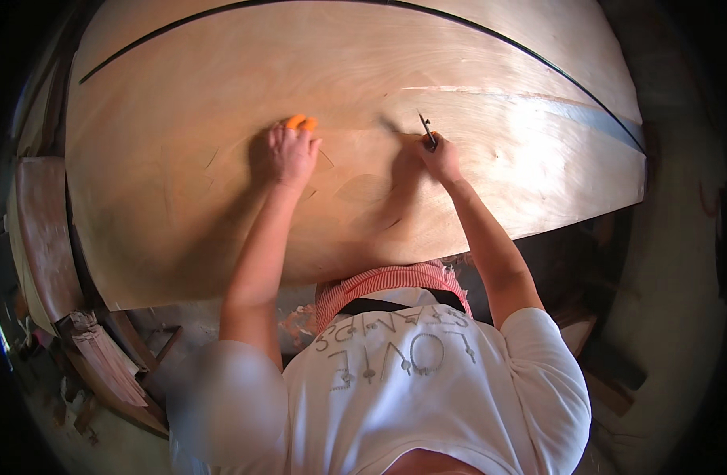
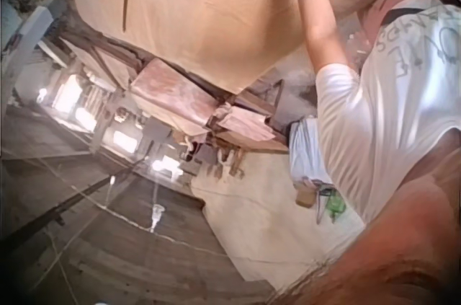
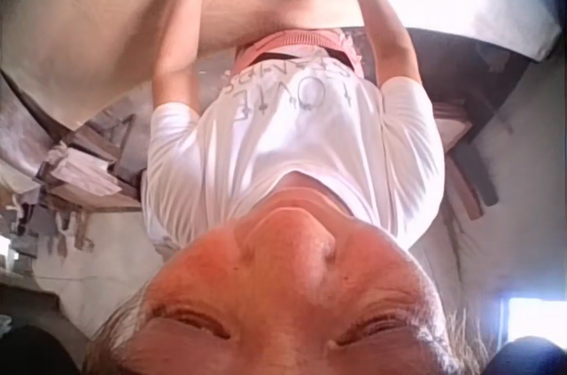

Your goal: The person uses a utility knife and a flexible ruler to cut a large sheet of wood veneer. They score along straight lines and cut out decorative leaf-shaped patterns, then remove the cut pieces and stack the remaining veneer.

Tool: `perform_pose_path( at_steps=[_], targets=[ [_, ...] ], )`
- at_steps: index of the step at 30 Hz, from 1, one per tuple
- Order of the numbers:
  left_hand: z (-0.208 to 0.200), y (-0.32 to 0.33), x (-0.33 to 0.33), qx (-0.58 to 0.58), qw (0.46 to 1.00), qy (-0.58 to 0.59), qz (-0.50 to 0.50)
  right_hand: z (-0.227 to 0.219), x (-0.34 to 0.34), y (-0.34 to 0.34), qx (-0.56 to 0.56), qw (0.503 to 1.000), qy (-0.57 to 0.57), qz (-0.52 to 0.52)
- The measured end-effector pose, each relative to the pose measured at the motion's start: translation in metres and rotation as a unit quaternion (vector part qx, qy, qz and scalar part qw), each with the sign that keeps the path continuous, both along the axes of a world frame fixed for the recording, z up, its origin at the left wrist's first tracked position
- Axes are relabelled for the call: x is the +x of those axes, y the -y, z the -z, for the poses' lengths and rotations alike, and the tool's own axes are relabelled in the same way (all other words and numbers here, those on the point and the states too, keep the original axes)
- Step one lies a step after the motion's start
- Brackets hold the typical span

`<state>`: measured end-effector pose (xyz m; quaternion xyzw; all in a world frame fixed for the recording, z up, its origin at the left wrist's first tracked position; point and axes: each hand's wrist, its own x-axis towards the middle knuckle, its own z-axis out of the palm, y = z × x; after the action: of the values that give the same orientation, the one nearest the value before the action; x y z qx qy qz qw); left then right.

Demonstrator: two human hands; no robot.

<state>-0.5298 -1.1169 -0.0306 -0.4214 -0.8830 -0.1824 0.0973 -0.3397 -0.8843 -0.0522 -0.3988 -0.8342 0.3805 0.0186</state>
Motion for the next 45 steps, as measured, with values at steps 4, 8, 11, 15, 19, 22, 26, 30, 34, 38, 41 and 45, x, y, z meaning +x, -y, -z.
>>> perform_pose_path(
  at_steps=[4,8,11,15,19,22,26,30,34,38,41,45],
  targets=[
    [0.027,-0.010,0.034,0.020,0.998,0.051,0.044,-0.002,-0.001,-0.002,0.030,0.999,0.030,-0.017],
    [0.027,-0.005,0.048,0.015,0.996,0.066,-0.066,-0.023,0.007,0.013,0.106,0.991,-0.015,-0.085],
    [0.026,0.000,0.050,-0.007,0.990,0.063,-0.128,-0.029,0.024,0.038,-0.002,0.979,-0.019,-0.204],
    [0.039,0.001,0.045,0.028,0.990,0.054,-0.124,-0.060,-0.009,0.087,-0.127,0.950,0.045,-0.281],
    [0.037,0.000,0.044,0.042,0.993,0.057,-0.100,-0.023,-0.035,0.109,-0.054,0.949,0.019,-0.310],
    [0.037,0.001,0.042,0.016,0.995,0.048,-0.081,-0.017,-0.043,0.117,0.003,0.942,0.067,-0.328],
    [0.036,-0.001,0.042,0.016,0.995,0.040,-0.093,-0.016,-0.036,0.116,-0.045,0.927,0.171,-0.331],
    [0.026,0.001,0.041,0.042,0.993,0.057,-0.093,-0.045,-0.019,0.088,-0.097,0.936,0.192,-0.278],
    [0.025,-0.003,0.039,0.039,0.994,0.062,-0.080,-0.054,-0.038,0.006,-0.030,0.847,0.311,-0.429],
    [0.024,-0.003,0.038,0.036,0.994,0.065,-0.080,-0.072,-0.058,-0.054,0.160,0.690,0.238,-0.665],
    [0.026,-0.001,0.036,0.034,0.994,0.068,-0.081,-0.075,-0.061,-0.069,0.126,0.702,0.229,-0.662],
    [0.024,0.000,0.037,0.025,0.993,0.069,-0.090,-0.086,-0.086,-0.038,0.155,0.694,0.236,-0.663]
  ],
)
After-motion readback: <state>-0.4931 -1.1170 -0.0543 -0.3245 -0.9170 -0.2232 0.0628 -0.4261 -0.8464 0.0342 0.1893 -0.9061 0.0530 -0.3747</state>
